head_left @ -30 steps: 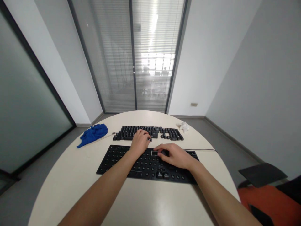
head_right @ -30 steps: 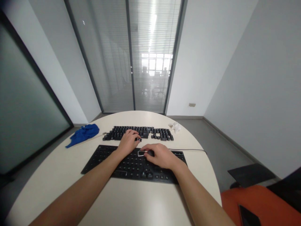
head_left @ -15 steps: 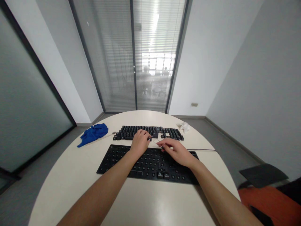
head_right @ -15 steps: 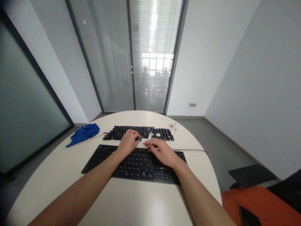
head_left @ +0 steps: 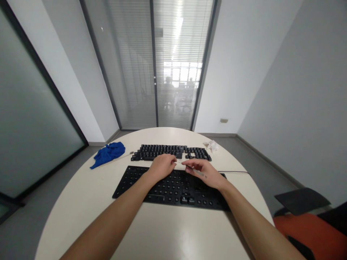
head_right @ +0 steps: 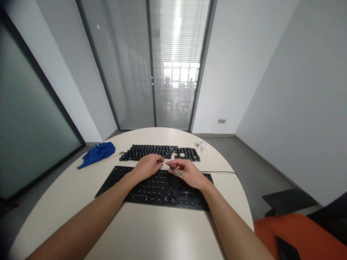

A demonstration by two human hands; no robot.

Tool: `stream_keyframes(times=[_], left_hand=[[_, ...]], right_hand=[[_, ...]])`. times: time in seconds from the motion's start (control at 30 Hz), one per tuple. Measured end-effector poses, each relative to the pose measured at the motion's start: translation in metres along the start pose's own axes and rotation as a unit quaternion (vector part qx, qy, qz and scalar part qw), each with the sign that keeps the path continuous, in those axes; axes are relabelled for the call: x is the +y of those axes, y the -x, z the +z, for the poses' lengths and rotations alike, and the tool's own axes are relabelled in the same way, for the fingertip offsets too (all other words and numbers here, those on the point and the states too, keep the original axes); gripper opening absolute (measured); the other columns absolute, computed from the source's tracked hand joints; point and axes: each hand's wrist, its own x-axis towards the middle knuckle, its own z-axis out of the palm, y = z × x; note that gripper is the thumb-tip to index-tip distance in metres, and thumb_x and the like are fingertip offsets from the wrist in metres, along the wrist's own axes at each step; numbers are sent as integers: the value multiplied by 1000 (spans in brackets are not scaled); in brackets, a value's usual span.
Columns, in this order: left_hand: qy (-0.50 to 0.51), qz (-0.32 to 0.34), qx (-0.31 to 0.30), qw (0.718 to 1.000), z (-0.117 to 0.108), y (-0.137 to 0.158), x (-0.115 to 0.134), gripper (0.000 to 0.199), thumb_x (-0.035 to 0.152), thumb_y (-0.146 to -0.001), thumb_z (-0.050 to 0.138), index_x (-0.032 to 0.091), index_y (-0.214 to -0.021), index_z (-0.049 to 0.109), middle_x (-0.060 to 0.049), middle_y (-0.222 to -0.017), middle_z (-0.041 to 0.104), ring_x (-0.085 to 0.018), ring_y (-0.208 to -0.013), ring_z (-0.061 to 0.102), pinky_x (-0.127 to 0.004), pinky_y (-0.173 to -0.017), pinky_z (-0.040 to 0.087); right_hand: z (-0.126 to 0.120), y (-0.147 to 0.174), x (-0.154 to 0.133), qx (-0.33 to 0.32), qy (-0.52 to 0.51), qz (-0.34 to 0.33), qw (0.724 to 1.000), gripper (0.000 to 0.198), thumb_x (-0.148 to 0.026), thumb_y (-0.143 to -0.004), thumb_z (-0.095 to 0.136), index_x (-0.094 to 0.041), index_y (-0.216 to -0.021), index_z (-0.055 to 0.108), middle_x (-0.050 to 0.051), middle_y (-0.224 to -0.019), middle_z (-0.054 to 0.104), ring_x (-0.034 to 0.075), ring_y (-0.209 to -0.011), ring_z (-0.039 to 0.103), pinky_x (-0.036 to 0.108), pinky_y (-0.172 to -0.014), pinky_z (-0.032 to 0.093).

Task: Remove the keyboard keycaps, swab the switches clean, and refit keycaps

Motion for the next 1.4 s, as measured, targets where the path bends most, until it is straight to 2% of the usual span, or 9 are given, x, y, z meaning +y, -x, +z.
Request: stream_keyframes(times=[0.1, 0.2, 0.33, 0.47, 0.57, 0.67, 0.9, 1.07, 1.4], left_hand=[[45, 37, -53, 997, -10, 6, 6, 16, 24, -89, 61, 22, -100, 72, -7, -96, 73, -26, -91, 67, -33, -82, 49], [91, 92, -107, 986, -12, 19, 11, 20, 26, -93, 57, 21, -108, 70, -8, -102, 72, -26, -98, 65, -34, -87, 50], [112, 120, -64, 984, -8, 42, 12, 32, 22, -95, 54, 21, -126, 62, -11, -126, 64, -26, -121, 55, -39, -108, 42], [112, 107, -52, 987, -5, 57, 10, 37, 26, -97, 53, 21, -134, 56, -10, -138, 57, -25, -128, 51, -42, -113, 39], [104, 107, -49, 988, -5, 58, 9, 35, 25, -96, 55, 20, -131, 58, -10, -137, 58, -25, -128, 52, -43, -114, 39], [101, 113, -46, 987, -7, 58, 7, 34, 25, -96, 55, 20, -130, 59, -10, -136, 59, -24, -126, 53, -43, -113, 40], [103, 108, -59, 987, -13, 60, -7, 34, 26, -96, 57, 20, -129, 60, -10, -134, 60, -24, -126, 54, -42, -111, 42], [106, 107, -53, 987, -12, 60, -8, 33, 24, -95, 57, 18, -127, 60, -11, -133, 61, -25, -125, 53, -43, -112, 42], [118, 97, -44, 987, -12, 61, -7, 33, 20, -91, 60, 18, -123, 63, -11, -132, 62, -25, -125, 54, -42, -111, 42]], right_hand=[[0, 1, 0, -17, 27, 11, 999, 43, -54, -93, 57, -16, -82, 74, 6, -82, 75, 20, -78, 68, 33, -76, 54], [1, 1, 0, -39, 26, 9, 999, 46, -57, -93, 55, -17, -80, 73, 5, -78, 74, 19, -76, 68, 31, -73, 54], [2, 3, -3, -54, 45, 3, 998, 43, -55, -93, 56, -18, -84, 73, 4, -79, 74, 19, -76, 67, 30, -73, 53], [5, 3, -10, -60, 67, -5, 996, 42, -54, -94, 55, -17, -82, 73, 6, -85, 75, 21, -80, 68, 32, -77, 53], [7, 3, -13, -48, 26, -1, 999, 37, -51, -93, 58, -17, -100, 71, 6, -90, 74, 21, -83, 68, 33, -79, 53], [7, 3, -14, -46, 25, 7, 999, 37, -48, -91, 62, -19, -114, 67, 4, -85, 73, 19, -77, 66, 30, -70, 51], [12, 4, -17, -82, 15, 24, 996, 32, -49, -91, 63, -17, -90, 69, 4, -78, 71, 17, -72, 64, 28, -68, 50], [23, 7, -27, -149, 10, 33, 988, 32, -46, -91, 64, -16, -93, 72, 5, -79, 73, 17, -71, 65, 26, -65, 50], [29, 9, -38, -153, 113, -42, 981, 34, -48, -89, 66, -16, -93, 76, 4, -79, 74, 15, -68, 61, 24, -62, 46]])
